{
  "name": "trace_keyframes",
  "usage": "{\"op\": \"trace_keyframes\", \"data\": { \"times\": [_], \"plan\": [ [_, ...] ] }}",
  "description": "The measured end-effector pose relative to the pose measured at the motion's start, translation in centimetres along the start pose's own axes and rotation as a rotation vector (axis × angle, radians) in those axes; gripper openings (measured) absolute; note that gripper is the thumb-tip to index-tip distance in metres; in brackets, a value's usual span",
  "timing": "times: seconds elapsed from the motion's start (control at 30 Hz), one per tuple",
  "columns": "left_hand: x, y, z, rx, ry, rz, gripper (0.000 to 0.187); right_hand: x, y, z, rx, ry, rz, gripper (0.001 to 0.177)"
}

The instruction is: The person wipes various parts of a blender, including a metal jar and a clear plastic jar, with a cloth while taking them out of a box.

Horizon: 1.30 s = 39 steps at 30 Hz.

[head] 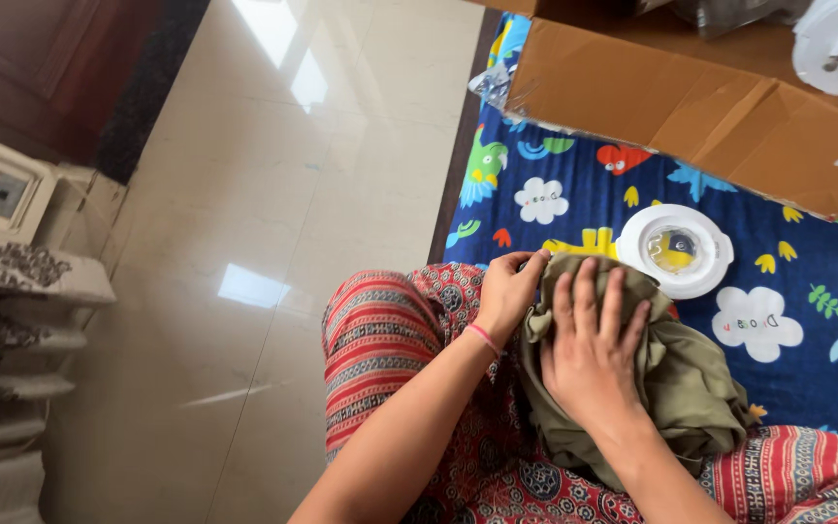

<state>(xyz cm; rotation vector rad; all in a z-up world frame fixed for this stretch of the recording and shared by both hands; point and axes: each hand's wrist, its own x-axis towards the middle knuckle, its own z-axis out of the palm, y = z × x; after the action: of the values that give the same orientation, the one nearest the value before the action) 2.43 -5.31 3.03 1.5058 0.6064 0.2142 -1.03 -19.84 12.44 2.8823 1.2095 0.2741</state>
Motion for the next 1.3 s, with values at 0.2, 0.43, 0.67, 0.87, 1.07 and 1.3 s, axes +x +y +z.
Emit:
{"op": "trace_keyframes", "data": {
  "times": [0.2,0.43,0.67,0.87,1.07,1.3],
  "plan": [
    [-0.4,0.7,0.3,-0.169,0.057,0.014,0.042,2.2,2.6,2.1,0.198,0.051,0.201,0.101],
    [-0.4,-0.2,-0.4,-0.605,0.156,-0.189,0.035,4.3,7.3,3.6,0.899,-0.317,0.844,0.051],
    [2.1,-2.2,-2.1,-0.576,0.348,-0.044,0.034,0.9,0.6,2.8,0.143,-0.025,0.052,0.080],
    [2.9,-2.4,-1.9,-0.636,0.317,-0.065,0.029,5.8,0.4,0.6,0.170,-0.033,0.035,0.112],
    [2.0,-0.1,-2.2,-0.793,0.369,-0.229,0.022,8.5,2.5,1.7,0.353,-0.067,0.112,0.135],
    [0.7,1.2,-1.8,-0.834,0.209,-0.109,0.028,5.9,9.8,10.9,0.872,-0.097,0.320,0.058]
  ]
}}
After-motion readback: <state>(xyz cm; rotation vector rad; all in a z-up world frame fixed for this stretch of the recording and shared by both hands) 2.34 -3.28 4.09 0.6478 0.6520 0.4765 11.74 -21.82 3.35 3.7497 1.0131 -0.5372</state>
